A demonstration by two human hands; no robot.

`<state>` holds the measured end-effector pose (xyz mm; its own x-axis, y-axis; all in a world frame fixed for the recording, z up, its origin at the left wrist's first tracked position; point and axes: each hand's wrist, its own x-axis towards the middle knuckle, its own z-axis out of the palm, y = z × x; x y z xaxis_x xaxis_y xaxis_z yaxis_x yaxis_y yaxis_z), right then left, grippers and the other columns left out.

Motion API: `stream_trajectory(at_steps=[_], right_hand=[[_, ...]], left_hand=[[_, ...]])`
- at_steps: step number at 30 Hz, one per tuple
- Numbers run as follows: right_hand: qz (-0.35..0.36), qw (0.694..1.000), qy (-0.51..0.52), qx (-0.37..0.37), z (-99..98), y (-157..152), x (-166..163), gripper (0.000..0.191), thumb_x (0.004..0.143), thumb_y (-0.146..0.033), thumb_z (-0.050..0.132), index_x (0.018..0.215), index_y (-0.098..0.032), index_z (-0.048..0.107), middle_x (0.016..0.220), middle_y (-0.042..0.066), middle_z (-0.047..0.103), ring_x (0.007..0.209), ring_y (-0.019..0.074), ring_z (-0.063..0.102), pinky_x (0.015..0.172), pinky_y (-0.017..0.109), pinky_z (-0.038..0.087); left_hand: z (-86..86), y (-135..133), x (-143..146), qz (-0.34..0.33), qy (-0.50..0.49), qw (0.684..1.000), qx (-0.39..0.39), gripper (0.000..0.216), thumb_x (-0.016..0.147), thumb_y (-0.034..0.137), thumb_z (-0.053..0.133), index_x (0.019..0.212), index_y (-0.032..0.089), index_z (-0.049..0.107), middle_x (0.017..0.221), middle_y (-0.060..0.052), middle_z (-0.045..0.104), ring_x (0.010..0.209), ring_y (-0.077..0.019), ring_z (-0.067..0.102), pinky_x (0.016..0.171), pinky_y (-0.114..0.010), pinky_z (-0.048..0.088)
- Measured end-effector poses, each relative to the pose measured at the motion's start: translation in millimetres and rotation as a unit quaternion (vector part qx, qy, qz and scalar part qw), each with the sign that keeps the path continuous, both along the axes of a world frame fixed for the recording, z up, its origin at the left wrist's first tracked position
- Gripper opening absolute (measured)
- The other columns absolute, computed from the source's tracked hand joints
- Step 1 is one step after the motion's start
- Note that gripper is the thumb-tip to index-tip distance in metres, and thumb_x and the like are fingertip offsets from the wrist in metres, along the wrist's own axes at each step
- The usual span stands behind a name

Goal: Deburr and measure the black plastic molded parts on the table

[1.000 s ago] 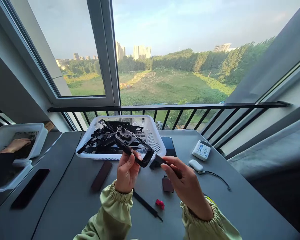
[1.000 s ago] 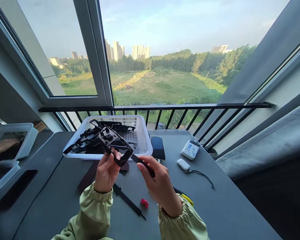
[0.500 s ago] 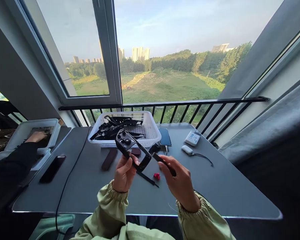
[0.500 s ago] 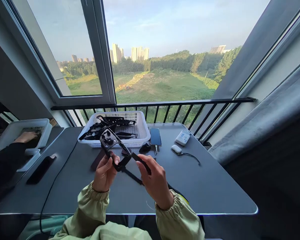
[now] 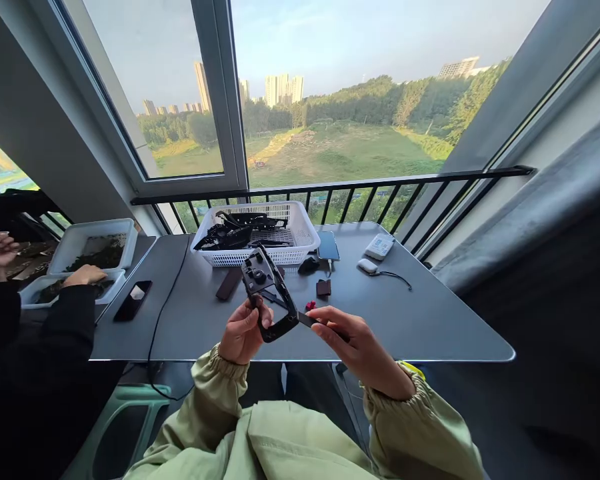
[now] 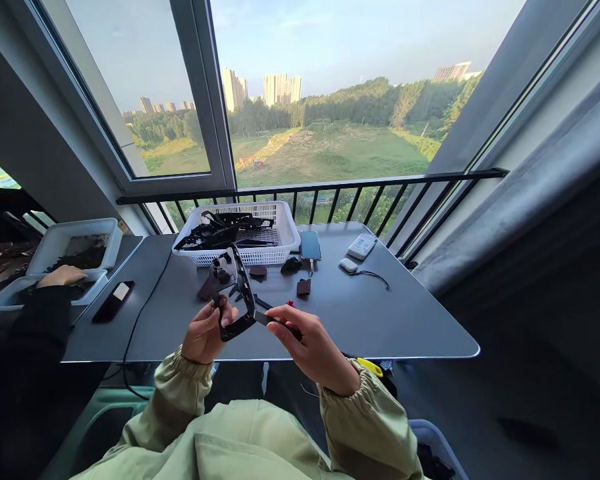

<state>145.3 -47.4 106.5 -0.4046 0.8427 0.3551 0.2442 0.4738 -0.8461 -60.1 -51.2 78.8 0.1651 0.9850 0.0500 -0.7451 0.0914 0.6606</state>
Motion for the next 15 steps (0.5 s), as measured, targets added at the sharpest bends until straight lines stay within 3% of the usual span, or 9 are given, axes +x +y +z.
stream_trajectory(at_steps=[4, 9, 15], right_hand=[[0.018, 1.000, 0.007, -0.009, -1.0, -10.7, -3.6, 0.032, 0.091, -0.044, 0.051, 0.097, -0.015, 0.064, 0.063, -0.002, 0.051, 0.051, 0.0088, 0.040, 0.043, 0.021, 0.033], [-0.034, 0.999, 0.030, -0.025, -3.7, -19.4, -2.1, 0.035, 0.091, -0.048, 0.051, 0.097, -0.015, 0.063, 0.066, -0.001, 0.051, 0.048, 0.0080, 0.038, 0.041, 0.021, 0.031], [-0.030, 0.997, 0.066, -0.004, -15.3, -36.6, -9.2, 0.043, 0.093, -0.048, 0.048, 0.111, -0.013, 0.066, 0.062, -0.001, 0.051, 0.046, 0.0081, 0.034, 0.042, 0.022, 0.032]], left_hand=[[-0.8, -9.9, -0.4, -0.014, 0.021, 1.000, -0.001, 0.025, 0.069, 0.024, 0.078, 0.084, 0.015, 0.060, 0.057, 0.000, 0.055, 0.059, -0.0125, 0.052, 0.055, -0.025, 0.042], [-0.5, -19.1, 2.0, 0.009, 0.001, 1.000, 0.006, 0.026, 0.069, 0.025, 0.078, 0.085, 0.016, 0.059, 0.057, 0.001, 0.054, 0.059, -0.0117, 0.051, 0.055, -0.024, 0.042], [-6.1, -27.8, 7.2, 0.022, 0.009, 0.999, 0.021, 0.027, 0.070, 0.028, 0.077, 0.087, 0.017, 0.059, 0.059, 0.001, 0.053, 0.061, -0.0124, 0.050, 0.059, -0.027, 0.042]])
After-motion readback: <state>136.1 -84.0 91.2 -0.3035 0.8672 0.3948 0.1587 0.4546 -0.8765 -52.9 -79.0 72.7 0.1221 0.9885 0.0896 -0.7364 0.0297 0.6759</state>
